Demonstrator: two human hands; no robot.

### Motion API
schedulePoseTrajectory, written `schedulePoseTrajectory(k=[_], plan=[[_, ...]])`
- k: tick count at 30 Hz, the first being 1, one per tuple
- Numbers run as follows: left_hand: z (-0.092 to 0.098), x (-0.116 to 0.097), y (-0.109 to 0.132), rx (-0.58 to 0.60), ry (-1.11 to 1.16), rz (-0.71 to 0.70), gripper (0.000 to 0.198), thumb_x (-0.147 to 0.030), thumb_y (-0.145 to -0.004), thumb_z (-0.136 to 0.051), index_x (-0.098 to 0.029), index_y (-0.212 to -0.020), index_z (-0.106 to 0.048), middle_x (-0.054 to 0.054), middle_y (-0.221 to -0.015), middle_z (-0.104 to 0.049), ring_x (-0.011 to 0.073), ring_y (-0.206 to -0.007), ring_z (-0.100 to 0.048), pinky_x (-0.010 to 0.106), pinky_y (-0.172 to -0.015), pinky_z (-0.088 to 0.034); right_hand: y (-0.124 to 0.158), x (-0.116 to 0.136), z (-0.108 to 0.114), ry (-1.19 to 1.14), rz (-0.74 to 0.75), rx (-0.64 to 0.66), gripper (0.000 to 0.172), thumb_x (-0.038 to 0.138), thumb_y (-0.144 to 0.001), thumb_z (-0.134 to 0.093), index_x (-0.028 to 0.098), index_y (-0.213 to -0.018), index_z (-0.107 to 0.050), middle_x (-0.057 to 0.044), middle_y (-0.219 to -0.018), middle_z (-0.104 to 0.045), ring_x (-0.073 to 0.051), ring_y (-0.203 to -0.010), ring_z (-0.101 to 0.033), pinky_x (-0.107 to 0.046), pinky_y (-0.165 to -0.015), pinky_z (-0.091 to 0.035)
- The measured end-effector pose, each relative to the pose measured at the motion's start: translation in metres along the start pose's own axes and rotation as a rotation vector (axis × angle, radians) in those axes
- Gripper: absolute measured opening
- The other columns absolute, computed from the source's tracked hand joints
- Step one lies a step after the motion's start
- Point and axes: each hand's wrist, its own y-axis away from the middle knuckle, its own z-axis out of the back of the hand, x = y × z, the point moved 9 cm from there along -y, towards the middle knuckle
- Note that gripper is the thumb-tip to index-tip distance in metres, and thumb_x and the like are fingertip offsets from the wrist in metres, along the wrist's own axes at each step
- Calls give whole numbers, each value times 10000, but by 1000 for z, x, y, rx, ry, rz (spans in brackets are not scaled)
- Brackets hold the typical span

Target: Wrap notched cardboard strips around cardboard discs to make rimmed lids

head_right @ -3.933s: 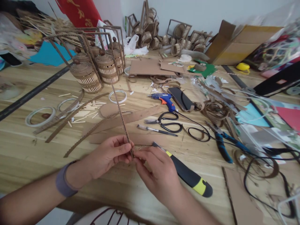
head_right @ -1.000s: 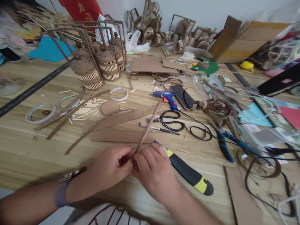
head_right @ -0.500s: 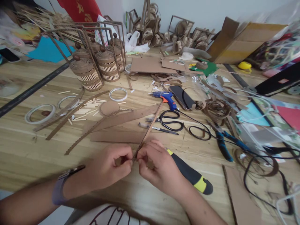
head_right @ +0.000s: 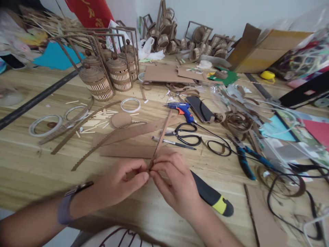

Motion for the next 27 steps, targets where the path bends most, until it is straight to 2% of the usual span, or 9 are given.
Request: schedulePoseTrajectory(k=[3,7,10,18,23,27], plan=[[1,0,-1,10,-43,-12,320,-410,-950,-498,-170,-747,-556,-40,-677,-533,110,-633,-480,215,-554,-335,1,2,-3,20,19,7,121,121,-907,-563,219,-934,-629,-57,-901,-689,-193,-859,-657,-331,-727,-561],[-3,5,-3,45,-68,8,299,-332,-987,-445,-164,-814,-620,1,-771,-653,139,-722,-598,235,-640,-402,3,1,-7,37,27,13,134,100,-921,-534,203,-921,-620,-65,-903,-678,-190,-861,-642,-334,-736,-561],[-5,9,-3,33,-49,22,280,-290,-990,-437,-167,-822,-625,3,-785,-674,140,-738,-628,234,-662,-428,4,2,-9,48,30,1,136,75,-915,-534,187,-913,-610,-74,-914,-663,-186,-880,-629,-324,-754,-556],[-5,8,-1,2,-150,-5,259,-233,-987,-425,-177,-793,-588,-4,-755,-665,136,-703,-617,234,-629,-410,6,4,-10,61,21,-7,153,66,-904,-540,207,-937,-590,-69,-925,-655,-194,-887,-622,-345,-763,-550],[-4,-4,1,-26,-232,-90,260,-196,-981,-443,-186,-741,-541,-16,-716,-623,124,-643,-548,232,-621,-382,5,1,-7,4,-13,-17,145,78,-895,-536,216,-920,-569,-56,-898,-667,-190,-872,-635,-331,-743,-544],[-4,-14,4,-31,-294,-192,261,-197,-990,-445,-189,-741,-524,-11,-734,-602,133,-668,-529,237,-645,-380,3,-2,-2,-27,-60,-33,144,93,-891,-516,229,-883,-564,-43,-845,-674,-183,-818,-654,-312,-690,-544]])
